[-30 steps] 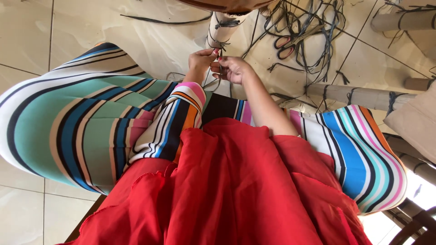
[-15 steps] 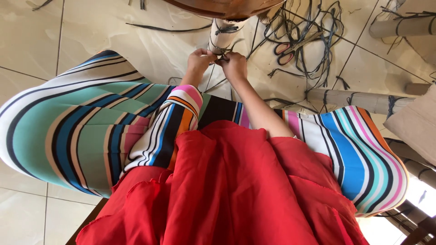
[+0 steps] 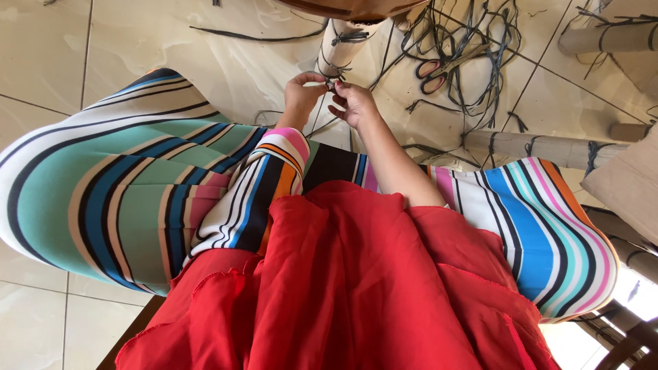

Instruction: Wrapping the legs of a wooden chair with thin strips of material for protection or decoration.

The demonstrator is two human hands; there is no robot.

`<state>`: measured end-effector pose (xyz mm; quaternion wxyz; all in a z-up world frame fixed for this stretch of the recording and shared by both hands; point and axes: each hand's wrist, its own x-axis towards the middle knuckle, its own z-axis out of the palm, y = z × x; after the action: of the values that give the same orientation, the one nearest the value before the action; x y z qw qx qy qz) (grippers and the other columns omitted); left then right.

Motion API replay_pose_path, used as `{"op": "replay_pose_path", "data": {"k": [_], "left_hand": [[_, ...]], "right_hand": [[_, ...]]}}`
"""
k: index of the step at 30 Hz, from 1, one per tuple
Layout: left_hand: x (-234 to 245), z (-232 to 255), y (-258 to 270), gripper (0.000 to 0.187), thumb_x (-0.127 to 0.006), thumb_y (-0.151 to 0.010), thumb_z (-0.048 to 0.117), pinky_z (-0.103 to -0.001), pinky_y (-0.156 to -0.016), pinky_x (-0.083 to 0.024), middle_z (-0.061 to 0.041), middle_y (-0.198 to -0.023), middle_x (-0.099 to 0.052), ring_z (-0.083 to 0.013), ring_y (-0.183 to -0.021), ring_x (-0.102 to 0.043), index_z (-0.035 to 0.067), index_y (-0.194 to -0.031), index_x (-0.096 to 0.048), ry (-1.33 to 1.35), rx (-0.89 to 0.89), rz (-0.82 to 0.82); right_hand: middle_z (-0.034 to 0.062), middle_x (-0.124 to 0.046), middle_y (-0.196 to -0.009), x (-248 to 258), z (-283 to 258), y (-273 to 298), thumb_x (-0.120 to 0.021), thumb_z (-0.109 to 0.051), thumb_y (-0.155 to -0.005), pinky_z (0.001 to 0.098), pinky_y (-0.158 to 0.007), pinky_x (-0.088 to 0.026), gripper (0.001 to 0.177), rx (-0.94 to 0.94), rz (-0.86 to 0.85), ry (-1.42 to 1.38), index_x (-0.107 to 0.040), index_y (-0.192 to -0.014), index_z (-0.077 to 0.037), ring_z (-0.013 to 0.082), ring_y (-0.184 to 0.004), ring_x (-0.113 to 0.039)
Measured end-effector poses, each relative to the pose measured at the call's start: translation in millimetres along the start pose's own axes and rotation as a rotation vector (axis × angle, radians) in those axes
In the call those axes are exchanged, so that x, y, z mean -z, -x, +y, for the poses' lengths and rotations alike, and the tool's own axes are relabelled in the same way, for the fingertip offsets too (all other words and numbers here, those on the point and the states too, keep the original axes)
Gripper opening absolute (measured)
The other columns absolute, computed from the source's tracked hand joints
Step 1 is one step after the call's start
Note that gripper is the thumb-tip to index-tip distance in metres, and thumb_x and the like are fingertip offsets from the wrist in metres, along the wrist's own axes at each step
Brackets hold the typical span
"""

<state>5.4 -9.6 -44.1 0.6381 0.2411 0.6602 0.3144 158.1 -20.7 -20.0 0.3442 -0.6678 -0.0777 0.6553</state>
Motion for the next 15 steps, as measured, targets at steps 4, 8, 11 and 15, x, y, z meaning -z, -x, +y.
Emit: {"op": "replay_pose_path", "data": {"k": [4, 8, 11, 15], "left_hand": [[12, 42, 54, 0.025, -0.08, -0.076, 0.013, -0.023, -0.062, -0.053, 0.002, -0.074, -0.076, -0.0085, -0.066, -0.068, 0.024, -0.099, -0.077, -0.289, -0.294, -0.03], [17, 67, 82, 0.032, -0.075, -0.077, 0.012, -0.031, -0.059, -0.053, -0.002, -0.082, -0.079, -0.0179, -0.061, -0.068, 0.022, -0.107, -0.083, -0.7, -0.717, 0.032], [15, 65, 81, 0.019, -0.072, -0.078, 0.021, -0.037, -0.06, -0.053, -0.001, -0.083, -0.078, -0.0255, -0.067, -0.068, 0.021, -0.093, -0.084, -0.874, -0.775, 0.099], [19, 69, 87, 0.015, -0.071, -0.079, 0.016, -0.035, -0.06, -0.054, -0.002, -0.077, -0.078, -0.0237, -0.062, -0.067, 0.016, -0.087, -0.084, -0.751, -0.683, 0.12]], "right_hand": [[0.0085, -0.065, -0.095, 9, -2, 2, -0.072, -0.013, -0.093, 0.0501, -0.084, -0.059, 0.013, -0.072, -0.128, -0.097, -0.067, -0.105, -0.009, 0.0246, -0.09, -0.06], [0.0094, -0.066, -0.084, 3, -17, 21, -0.061, 0.001, -0.091, 0.0405, -0.07, -0.057, 0.014, -0.058, -0.146, 0.0, -0.072, -0.097, -0.005, 0.0214, -0.076, -0.061], [0.0146, -0.069, -0.083, -4, -30, 40, -0.061, 0.001, -0.092, 0.0352, -0.066, -0.059, 0.012, -0.027, -0.119, 0.048, -0.073, -0.095, 0.002, 0.0235, -0.071, -0.066], [0.0138, -0.073, -0.086, 3, -31, 39, -0.072, 0.0, -0.091, 0.0281, -0.066, -0.059, 0.006, 0.095, -0.184, 0.131, -0.071, -0.092, 0.005, 0.0207, -0.067, -0.067]]}}
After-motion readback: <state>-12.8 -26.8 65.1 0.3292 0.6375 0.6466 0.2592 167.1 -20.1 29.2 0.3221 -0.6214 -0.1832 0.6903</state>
